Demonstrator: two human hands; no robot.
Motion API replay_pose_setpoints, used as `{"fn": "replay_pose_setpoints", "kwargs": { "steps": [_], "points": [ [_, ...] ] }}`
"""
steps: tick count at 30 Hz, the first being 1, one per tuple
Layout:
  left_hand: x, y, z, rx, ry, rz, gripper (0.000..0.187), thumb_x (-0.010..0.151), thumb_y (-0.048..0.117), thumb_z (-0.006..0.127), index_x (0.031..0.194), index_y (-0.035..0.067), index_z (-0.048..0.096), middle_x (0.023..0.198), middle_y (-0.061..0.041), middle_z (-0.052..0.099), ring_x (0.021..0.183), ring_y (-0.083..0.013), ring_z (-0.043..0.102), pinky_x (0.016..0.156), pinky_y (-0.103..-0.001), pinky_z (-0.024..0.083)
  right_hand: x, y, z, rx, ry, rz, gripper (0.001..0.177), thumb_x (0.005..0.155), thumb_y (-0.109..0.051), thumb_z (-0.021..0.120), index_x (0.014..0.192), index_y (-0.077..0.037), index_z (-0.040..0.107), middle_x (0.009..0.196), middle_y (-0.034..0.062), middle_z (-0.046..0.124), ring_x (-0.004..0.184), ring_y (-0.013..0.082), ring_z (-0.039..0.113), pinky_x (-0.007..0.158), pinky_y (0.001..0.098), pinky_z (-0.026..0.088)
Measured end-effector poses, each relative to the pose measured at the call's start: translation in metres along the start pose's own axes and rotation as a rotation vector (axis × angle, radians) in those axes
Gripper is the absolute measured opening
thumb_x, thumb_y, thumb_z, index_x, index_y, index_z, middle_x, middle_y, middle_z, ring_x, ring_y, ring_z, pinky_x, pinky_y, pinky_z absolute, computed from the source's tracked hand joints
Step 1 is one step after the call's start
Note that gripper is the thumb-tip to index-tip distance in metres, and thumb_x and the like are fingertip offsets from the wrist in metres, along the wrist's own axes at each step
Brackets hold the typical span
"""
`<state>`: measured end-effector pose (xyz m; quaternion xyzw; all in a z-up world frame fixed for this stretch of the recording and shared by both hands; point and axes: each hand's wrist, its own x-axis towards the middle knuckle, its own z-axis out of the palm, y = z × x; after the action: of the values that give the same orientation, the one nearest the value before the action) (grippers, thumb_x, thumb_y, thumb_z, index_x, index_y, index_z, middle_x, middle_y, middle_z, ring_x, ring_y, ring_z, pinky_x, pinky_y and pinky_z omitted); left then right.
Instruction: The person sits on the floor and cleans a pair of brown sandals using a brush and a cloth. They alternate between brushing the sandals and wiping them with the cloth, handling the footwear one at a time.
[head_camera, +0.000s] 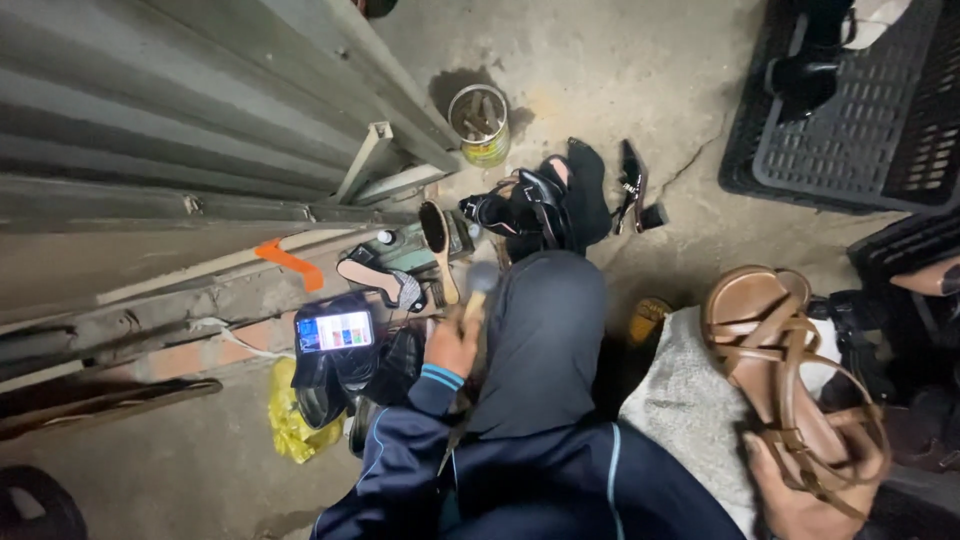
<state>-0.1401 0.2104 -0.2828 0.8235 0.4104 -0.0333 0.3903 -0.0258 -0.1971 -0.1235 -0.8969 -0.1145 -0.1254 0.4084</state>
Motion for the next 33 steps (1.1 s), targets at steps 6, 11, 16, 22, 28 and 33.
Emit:
{"fn": "replay_pose_setpoints", "kwargs": {
  "steps": [6,11,16,22,28,33],
  "points": [
    [0.022,-0.142,0.094,0.541,-0.488,-0.449,0.048,0.083,0.043,0.080,0.116,0.009,0.069,0.120,-0.015,0.071,0.115,-0.0364,0.067,0.098,-0.048,0.055,0.005,0.013,0.000,-0.218,-0.003,-0.131,0.082,0.075,-0.020,0.089,0.130,0.025,0.048,0.134,0.0434,0.050,0.133,0.0592,0.054,0.121,0.0624,0.043],
    [0.046,-0.198,0.130,0.823,-0.609,-0.521,0.030,0.094,0.043,0.062,0.122,0.033,0.068,0.135,-0.001,0.067,0.124,-0.0321,0.065,0.085,-0.068,0.048,0.002,0.016,0.002,-0.338,-0.021,-0.168,0.087,0.075,-0.028,0.088,0.132,0.026,0.052,0.129,0.0406,0.056,0.124,0.0565,0.059,0.118,0.0589,0.046],
    [0.049,-0.102,0.056,0.364,0.268,0.275,0.031,0.099,0.032,0.058,0.094,0.006,0.074,0.092,-0.016,0.074,0.083,-0.0354,0.070,0.077,-0.044,0.056,-0.009,0.024,0.006,-0.348,0.023,-0.066,0.081,0.078,-0.032,0.088,0.125,0.025,0.054,0.125,0.0386,0.057,0.119,0.0534,0.060,0.111,0.0580,0.050],
    [0.111,-0.077,0.045,0.228,0.414,0.232,0.057,0.092,0.049,0.072,0.111,-0.002,0.055,0.099,-0.025,0.056,0.095,-0.0453,0.055,0.086,-0.050,0.044,-0.043,0.083,-0.006,-0.762,-0.142,0.043,0.084,0.063,-0.056,0.090,0.123,0.002,0.077,0.128,0.0263,0.064,0.118,0.0387,0.065,0.100,0.0409,0.052],
    [0.122,-0.055,0.039,0.125,0.079,-0.392,0.069,0.083,0.068,0.066,0.115,0.015,0.037,0.108,-0.027,0.070,0.103,-0.0567,0.064,0.086,-0.059,0.047,-0.016,0.038,-0.001,-0.009,-0.097,0.236,0.099,0.062,-0.024,0.085,0.140,0.012,0.036,0.134,0.0251,0.058,0.129,0.0340,0.057,0.123,0.0441,0.036],
    [0.136,-0.097,0.052,0.073,0.287,-0.169,0.049,0.086,0.020,0.066,0.124,0.006,0.038,0.107,-0.028,0.064,0.098,-0.0539,0.063,0.085,-0.054,0.048,0.005,0.009,-0.002,0.088,-0.085,0.250,0.087,0.078,-0.063,0.066,0.133,0.003,0.054,0.134,0.0200,0.054,0.134,0.0351,0.055,0.118,0.0475,0.042]
  ]
}}
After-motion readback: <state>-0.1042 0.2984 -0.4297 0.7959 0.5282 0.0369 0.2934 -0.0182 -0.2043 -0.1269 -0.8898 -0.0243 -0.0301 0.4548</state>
